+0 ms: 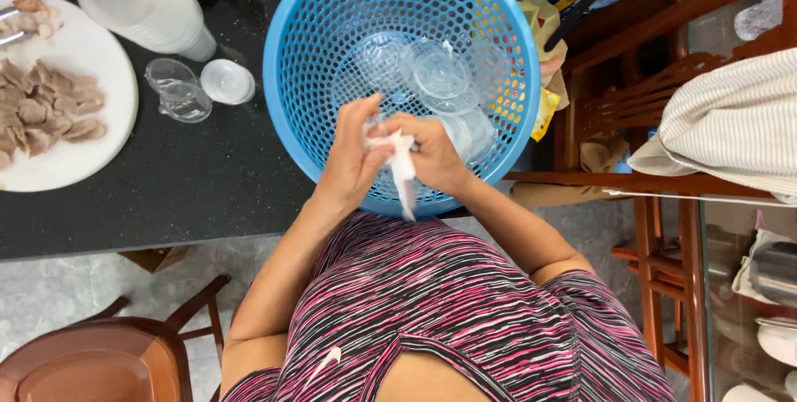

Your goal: The person wipes the inside and outside of clear plastic cups with a white cloth, one at a time, and places them on the table. The person repeats this process for multiple cups from a blue basket.

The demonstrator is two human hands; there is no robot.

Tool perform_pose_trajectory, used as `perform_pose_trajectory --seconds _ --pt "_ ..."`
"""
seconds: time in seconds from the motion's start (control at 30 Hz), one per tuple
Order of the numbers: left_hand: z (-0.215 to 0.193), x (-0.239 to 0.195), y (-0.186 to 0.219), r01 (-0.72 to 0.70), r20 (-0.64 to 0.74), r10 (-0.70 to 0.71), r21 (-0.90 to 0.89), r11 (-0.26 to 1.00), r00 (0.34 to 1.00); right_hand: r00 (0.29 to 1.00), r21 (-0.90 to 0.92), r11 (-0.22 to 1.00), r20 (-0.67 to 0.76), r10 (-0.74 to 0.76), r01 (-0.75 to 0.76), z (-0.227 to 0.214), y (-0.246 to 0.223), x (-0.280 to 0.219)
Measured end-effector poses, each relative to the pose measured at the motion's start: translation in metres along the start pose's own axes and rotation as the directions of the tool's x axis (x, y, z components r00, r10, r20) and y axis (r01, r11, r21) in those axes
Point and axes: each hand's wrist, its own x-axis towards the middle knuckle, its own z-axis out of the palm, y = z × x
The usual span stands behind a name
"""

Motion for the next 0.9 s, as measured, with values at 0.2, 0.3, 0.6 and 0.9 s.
perform_pose_trajectory --seconds 0.2,0.3,0.6,0.9 --pt "-0.019 0.010 0.006 -0.183 0.192 0.166 0.074 0.980 0.967 0.896 0.726 0.562 0.169 0.411 -0.395 -0.003 0.029 -0.011" --pt "-0.024 0.003 0.004 -0.213 0.129 0.201 0.079 0.974 0.971 0.847 0.818 0.418 0.149 0.510 -0.395 -0.005 0.035 -0.004" --pt "0.009 -0.011 -0.041 -0.137 -0.336 -0.472 -0.904 0.406 0.815 0.875 0.106 0.954 -0.380 0.301 -0.282 -0.005 -0.008 0.013" --pt "0.059 -0.029 -0.004 0.116 -0.045 -0.564 -0.962 0.246 0.824 0.867 -0.397 0.816 -0.091 -0.491 0.420 0.017 -0.029 0.025"
